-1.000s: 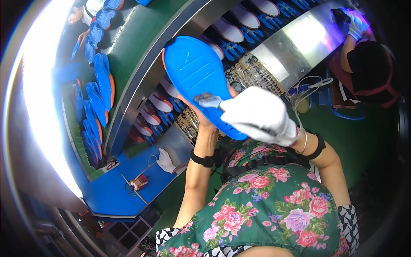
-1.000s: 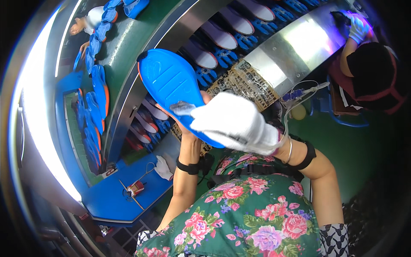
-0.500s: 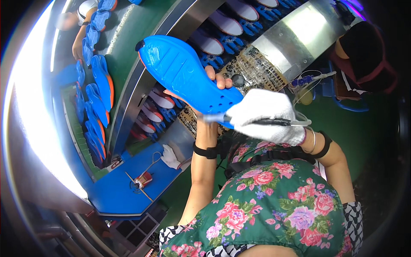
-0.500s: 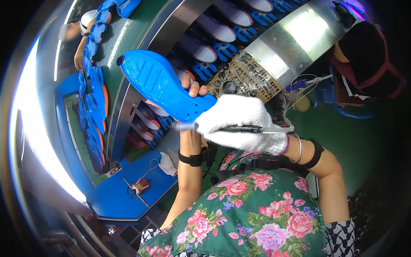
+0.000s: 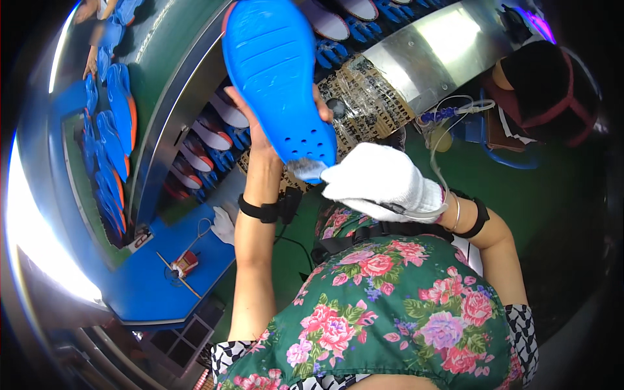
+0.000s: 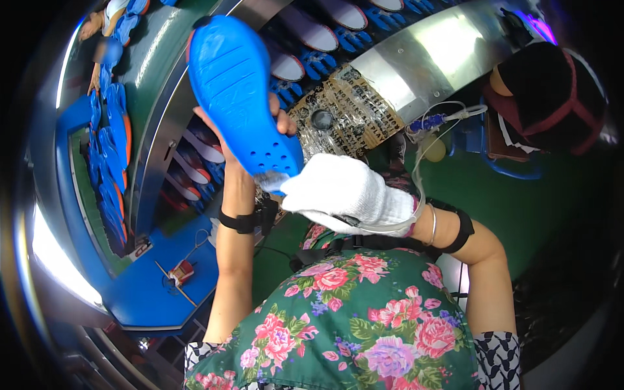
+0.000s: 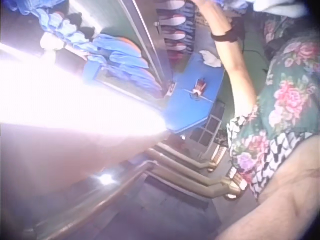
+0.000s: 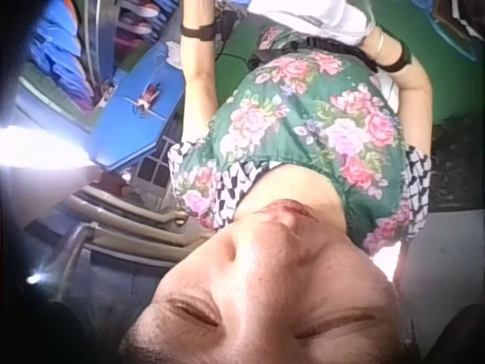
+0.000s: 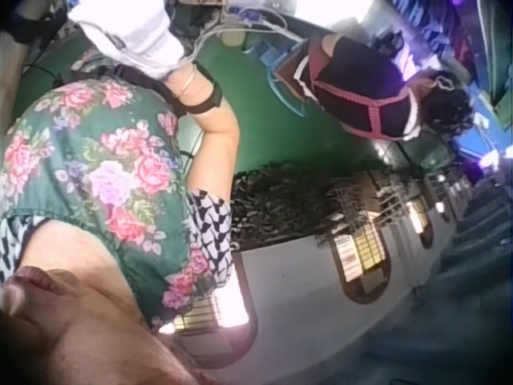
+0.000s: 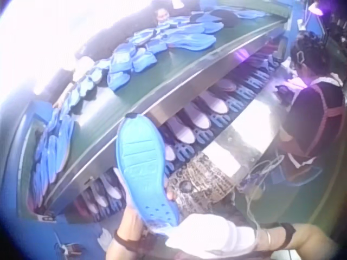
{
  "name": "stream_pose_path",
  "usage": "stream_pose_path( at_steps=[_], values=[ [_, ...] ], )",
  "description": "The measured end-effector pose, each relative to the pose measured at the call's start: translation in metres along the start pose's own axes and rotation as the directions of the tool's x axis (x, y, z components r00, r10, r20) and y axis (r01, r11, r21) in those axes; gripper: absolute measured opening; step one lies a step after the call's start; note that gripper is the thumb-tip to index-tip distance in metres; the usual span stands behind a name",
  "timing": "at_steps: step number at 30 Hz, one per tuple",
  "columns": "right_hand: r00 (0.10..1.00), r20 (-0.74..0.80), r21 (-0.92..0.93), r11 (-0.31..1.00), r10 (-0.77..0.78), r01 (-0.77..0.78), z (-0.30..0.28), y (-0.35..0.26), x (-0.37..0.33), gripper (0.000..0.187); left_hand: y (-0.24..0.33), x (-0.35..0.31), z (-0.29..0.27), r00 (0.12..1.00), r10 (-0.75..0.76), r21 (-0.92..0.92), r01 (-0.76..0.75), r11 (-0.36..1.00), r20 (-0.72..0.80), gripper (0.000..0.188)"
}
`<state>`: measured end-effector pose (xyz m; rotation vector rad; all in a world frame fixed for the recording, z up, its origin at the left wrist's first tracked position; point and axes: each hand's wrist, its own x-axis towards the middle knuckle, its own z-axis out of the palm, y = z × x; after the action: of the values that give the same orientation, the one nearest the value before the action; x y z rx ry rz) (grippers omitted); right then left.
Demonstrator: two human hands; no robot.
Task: The person picks up a blue shoe sole from a conveyor belt, applies liquid to its surface with a brush, and places it back onto the belt, repeating this for several soles.
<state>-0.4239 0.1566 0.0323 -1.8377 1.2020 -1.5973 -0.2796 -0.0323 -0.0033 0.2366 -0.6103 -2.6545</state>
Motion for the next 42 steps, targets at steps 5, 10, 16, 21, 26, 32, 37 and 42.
stream_pose_path(
  at_steps=[5, 10, 16, 21, 26, 32, 37, 42],
  values=[
    [0.977, 0.065, 0.319, 0.923, 0.204, -0.214, -0.009, 0.0, 0.013, 0.014, 0.007, -0.007, 0.0, 0.991, -0.116, -0.017, 0.118, 0.993, 0.067, 0.13],
    [0.975, 0.189, -0.008, 0.993, -0.115, 0.118, 0.006, 0.003, 0.005, 0.035, 0.019, -0.01, -0.004, 0.942, -0.336, 0.042, 0.336, 0.941, -0.005, 0.12],
    [0.976, 0.219, 0.245, 0.968, 0.005, -0.06, -0.013, 0.014, 0.028, 0.022, 0.017, -0.003, 0.027, 0.864, -0.206, 0.474, 0.434, 0.766, -0.46, 0.11],
    [0.887, 0.321, 0.384, 0.811, 0.332, -0.442, -0.033, 0.002, 0.031, 0.016, 0.014, 0.002, -0.012, 0.875, -0.462, -0.008, 0.466, 0.885, -0.145, 0.11],
    [0.788, -0.036, 0.517, 0.686, 0.615, -0.512, -0.055, 0.009, 0.03, 0.018, -0.039, -0.031, -0.065, 0.989, -0.129, -0.537, 0.069, 0.841, -0.074, 0.081],
    [0.91, -0.156, 0.219, 0.912, 0.385, -0.348, -0.075, 0.018, 0.046, 0.018, -0.06, -0.023, -0.011, 0.96, -0.059, -0.005, 0.06, 0.998, -0.274, 0.057],
    [0.959, -0.132, 0.066, 0.967, 0.252, -0.245, -0.08, 0.022, 0.043, 0.016, -0.054, -0.014, -0.001, 0.898, -0.157, 0.294, 0.293, 0.91, -0.411, 0.052],
    [0.952, -0.227, -0.003, 0.977, 0.208, -0.214, -0.079, 0.003, 0.035, 0.015, -0.058, -0.013, 0.022, 0.906, -0.061, -0.142, 0.001, 0.99, -0.42, 0.056]
  ],
)
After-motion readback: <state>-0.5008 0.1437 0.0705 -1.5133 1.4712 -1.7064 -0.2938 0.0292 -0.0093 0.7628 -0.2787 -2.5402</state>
